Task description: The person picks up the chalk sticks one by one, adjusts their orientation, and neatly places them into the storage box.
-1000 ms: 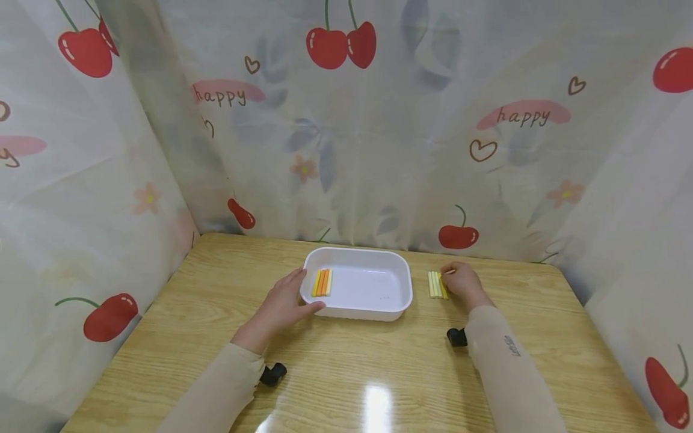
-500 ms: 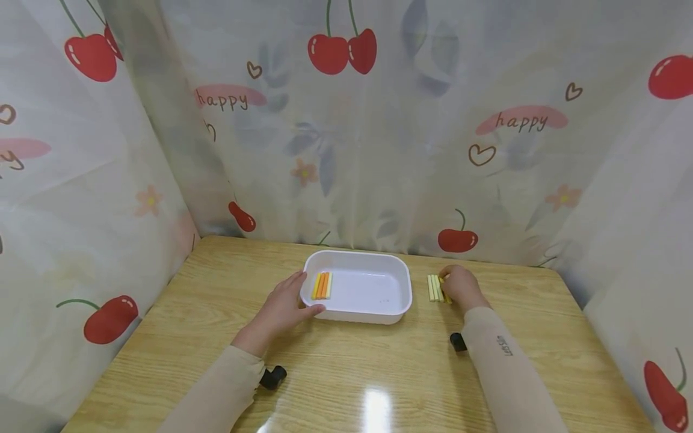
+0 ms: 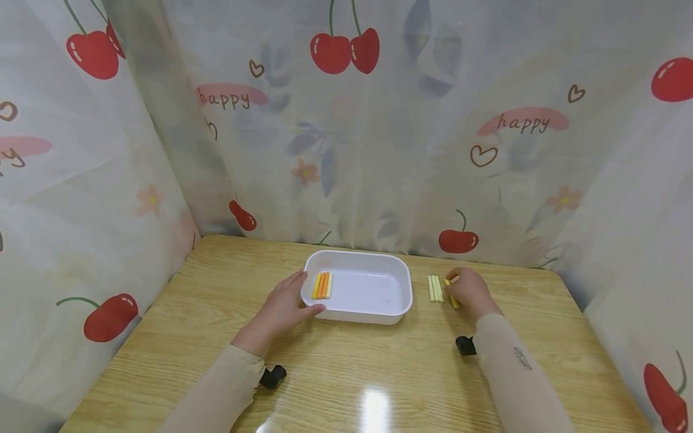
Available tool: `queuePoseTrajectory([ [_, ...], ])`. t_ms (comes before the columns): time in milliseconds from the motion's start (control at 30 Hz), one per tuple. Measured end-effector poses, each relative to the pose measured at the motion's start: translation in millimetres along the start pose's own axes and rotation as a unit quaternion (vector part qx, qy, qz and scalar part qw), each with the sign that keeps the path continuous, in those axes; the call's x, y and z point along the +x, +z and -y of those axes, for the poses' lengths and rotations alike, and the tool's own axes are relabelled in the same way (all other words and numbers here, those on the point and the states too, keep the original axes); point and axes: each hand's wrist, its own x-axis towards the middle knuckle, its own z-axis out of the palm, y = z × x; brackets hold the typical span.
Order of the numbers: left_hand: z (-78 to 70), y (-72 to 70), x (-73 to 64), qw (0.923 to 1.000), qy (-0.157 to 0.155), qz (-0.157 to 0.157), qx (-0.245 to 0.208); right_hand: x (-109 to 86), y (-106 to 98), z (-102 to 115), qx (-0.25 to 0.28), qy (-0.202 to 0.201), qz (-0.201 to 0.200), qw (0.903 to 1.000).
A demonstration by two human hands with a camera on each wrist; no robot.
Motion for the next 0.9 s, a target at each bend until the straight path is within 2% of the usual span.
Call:
queuePoseTrajectory([
  [233, -1.2, -2.5, -0.4, 0.9997, 0.021, -0.006, 0.012, -13.2, -7.6, 9.2, 0.082, 0.01, 0.015, 0.9965],
  [600, -3.0, -3.1, -2.2, 0.9993, 0.022, -0.008, 0.029, -36.4, -20.7, 36.5, 0.166, 0.011, 0.023, 0.9858],
  [900, -5.5, -2.8, -3.8, 0.9992, 0.027, -0.012, 0.025, -43.0, -26.2, 54.6, 0.216, -0.002, 0.012, 0.9764],
])
